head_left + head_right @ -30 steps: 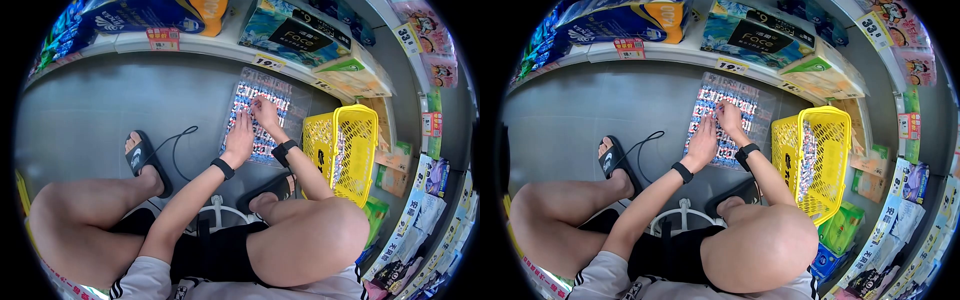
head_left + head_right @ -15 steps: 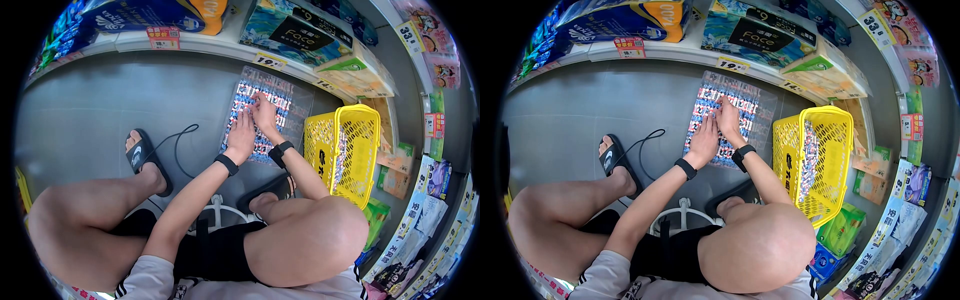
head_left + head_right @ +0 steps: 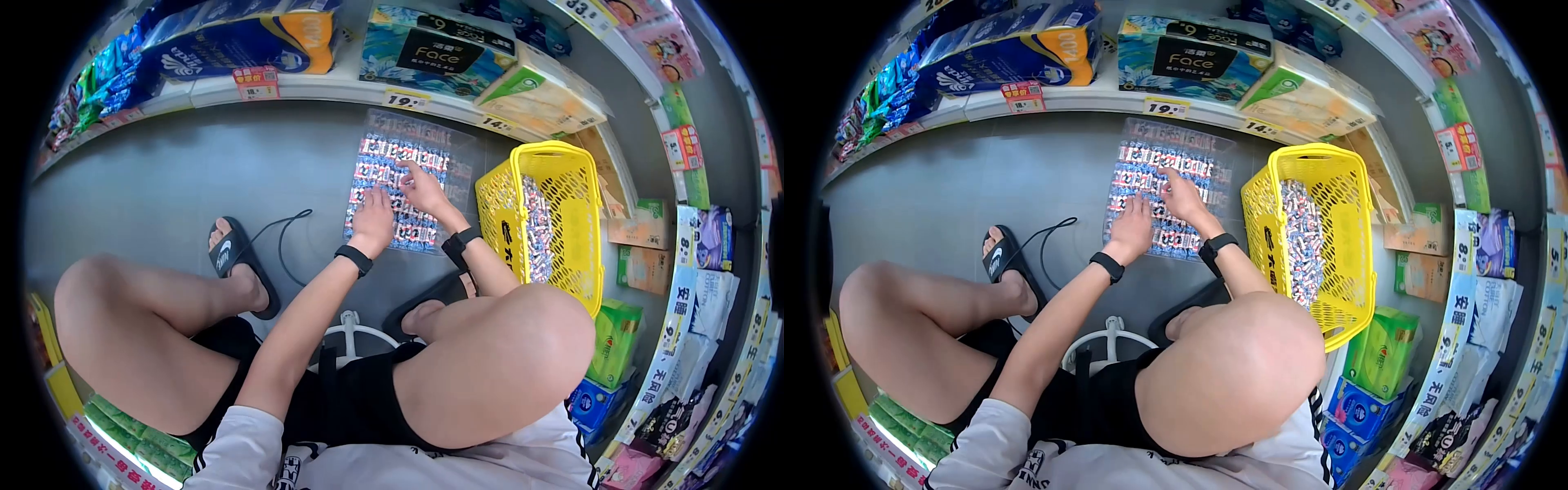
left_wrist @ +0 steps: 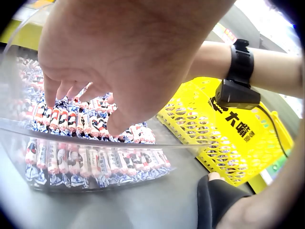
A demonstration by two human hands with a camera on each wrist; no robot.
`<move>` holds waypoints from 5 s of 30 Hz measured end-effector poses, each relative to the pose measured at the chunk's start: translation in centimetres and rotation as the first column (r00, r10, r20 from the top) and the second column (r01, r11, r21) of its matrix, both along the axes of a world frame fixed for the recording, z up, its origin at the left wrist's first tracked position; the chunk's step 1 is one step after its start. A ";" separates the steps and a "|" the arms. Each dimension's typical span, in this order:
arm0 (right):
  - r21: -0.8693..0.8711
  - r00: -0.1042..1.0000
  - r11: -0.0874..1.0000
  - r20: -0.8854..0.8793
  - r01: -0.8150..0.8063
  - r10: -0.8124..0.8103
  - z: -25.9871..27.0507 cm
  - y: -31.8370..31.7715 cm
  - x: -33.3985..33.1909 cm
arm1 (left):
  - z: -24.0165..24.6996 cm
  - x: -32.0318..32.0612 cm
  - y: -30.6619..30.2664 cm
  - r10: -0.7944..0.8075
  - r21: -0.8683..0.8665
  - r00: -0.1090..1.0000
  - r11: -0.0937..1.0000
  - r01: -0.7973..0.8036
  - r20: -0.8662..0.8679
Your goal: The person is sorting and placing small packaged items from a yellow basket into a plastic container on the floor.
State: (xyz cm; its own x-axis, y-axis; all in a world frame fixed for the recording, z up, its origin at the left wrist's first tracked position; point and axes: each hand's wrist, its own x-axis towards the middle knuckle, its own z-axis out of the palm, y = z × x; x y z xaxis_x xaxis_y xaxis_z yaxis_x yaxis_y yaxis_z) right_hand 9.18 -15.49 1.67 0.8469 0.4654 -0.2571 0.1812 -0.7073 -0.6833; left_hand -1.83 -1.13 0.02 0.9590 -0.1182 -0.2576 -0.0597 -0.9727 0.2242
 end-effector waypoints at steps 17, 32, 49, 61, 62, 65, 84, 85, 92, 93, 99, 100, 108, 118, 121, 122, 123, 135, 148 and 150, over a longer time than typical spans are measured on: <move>0.053 0.989 0.991 0.090 -0.119 0.114 7.3 -6.7 -1.7 | 4.4 -0.7 -2.6 -0.077 -0.114 0.984 0.989 0.096 0.158; 0.151 0.950 0.987 0.311 -0.055 0.006 13.7 -11.6 -2.9 | 9.6 2.7 -7.9 -0.250 -0.345 0.941 0.883 0.319 0.228; 0.117 0.833 0.921 0.396 0.371 -0.386 18.5 -21.2 -4.2 | 18.6 7.0 -18.3 -0.177 -0.502 0.784 0.680 0.534 0.594; -0.347 0.826 0.766 0.049 0.541 -0.561 9.5 -31.9 -6.1 | 12.6 11.6 -28.6 -0.839 -0.359 0.531 0.463 0.810 0.118; -0.339 0.826 0.777 0.002 0.530 -0.563 8.7 -32.3 -6.4 | 12.0 11.7 -29.1 -0.843 -0.361 0.526 0.458 0.812 0.113; -0.337 0.814 0.785 -0.086 0.519 -0.575 7.1 -32.6 -6.9 | 13.7 12.0 -30.2 -0.876 -0.302 0.473 0.477 0.825 -0.093; -0.305 0.801 0.793 -0.134 0.527 -0.584 -1.6 -29.9 -5.2 | 8.4 12.5 -31.2 -0.664 0.029 0.547 0.622 0.782 -0.510; -0.306 0.801 0.794 -0.137 0.526 -0.583 -1.1 -29.7 -5.2 | 8.3 12.5 -31.2 -0.656 0.024 0.550 0.631 0.776 -0.517; -0.395 0.745 0.731 -0.153 0.556 -0.649 1.4 -29.3 -6.0 | 9.7 13.5 -30.3 -0.668 -0.051 0.483 0.614 0.788 -0.566; -0.396 0.728 0.718 -0.157 0.573 -0.668 2.0 -29.4 -6.2 | 10.3 13.8 -30.6 -0.662 -0.031 0.466 0.594 0.804 -0.587; -0.344 0.665 0.673 -0.162 0.655 -0.729 4.1 -29.8 -5.9 | 12.4 15.5 -31.4 -0.762 -0.130 0.430 0.549 0.826 -0.484; -0.344 0.662 0.670 -0.160 0.658 -0.732 4.2 -29.8 -5.9 | 12.4 15.5 -31.7 -0.764 -0.130 0.428 0.546 0.828 -0.482; -0.236 0.634 0.639 -0.106 0.732 -0.766 5.5 -30.8 -6.0 | 10.9 15.5 -32.6 -0.731 0.012 0.473 0.537 0.843 -0.492; -0.090 0.642 0.649 -0.099 0.755 -0.760 7.4 -31.0 -6.2 | 11.4 15.1 -31.2 -0.822 -0.155 0.505 0.553 0.818 -0.264; 0.021 0.651 0.652 -0.095 0.758 -0.753 8.1 -30.5 -6.4 | 12.6 14.5 -29.9 -0.815 -0.124 0.559 0.577 0.807 -0.156; 0.029 0.655 0.656 -0.088 0.754 -0.750 8.5 -30.4 -6.5 | 12.9 14.5 -29.5 -0.812 -0.117 0.564 0.581 0.805 -0.151; 0.065 0.694 0.691 -0.064 0.720 -0.717 9.0 -30.2 -6.8 | 13.2 14.4 -29.1 -0.821 -0.117 0.557 0.570 0.813 -0.125; 0.222 0.820 0.832 0.172 0.508 -0.546 18.0 -24.3 -6.9 | 18.9 11.7 -19.0 -0.678 -0.290 0.582 0.505 0.813 0.449; 0.196 0.920 0.972 0.342 0.127 -0.190 20.7 -14.9 -6.2 | 21.5 9.3 -6.3 -0.664 -0.152 0.533 0.543 0.826 0.525; 0.206 0.927 0.976 0.348 0.068 -0.138 19.6 -13.4 -5.7 | 20.9 9.4 -4.3 -0.654 -0.156 0.533 0.544 0.824 0.537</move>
State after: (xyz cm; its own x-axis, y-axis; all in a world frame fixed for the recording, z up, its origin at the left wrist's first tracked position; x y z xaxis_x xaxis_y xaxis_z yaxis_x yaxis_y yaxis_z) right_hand 3.53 -28.85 21.29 0.9118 0.3800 0.1552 0.3710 -0.6011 -0.7078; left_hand 7.53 -5.48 20.89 0.4628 -0.8268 0.3199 -0.8764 -0.3723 0.3055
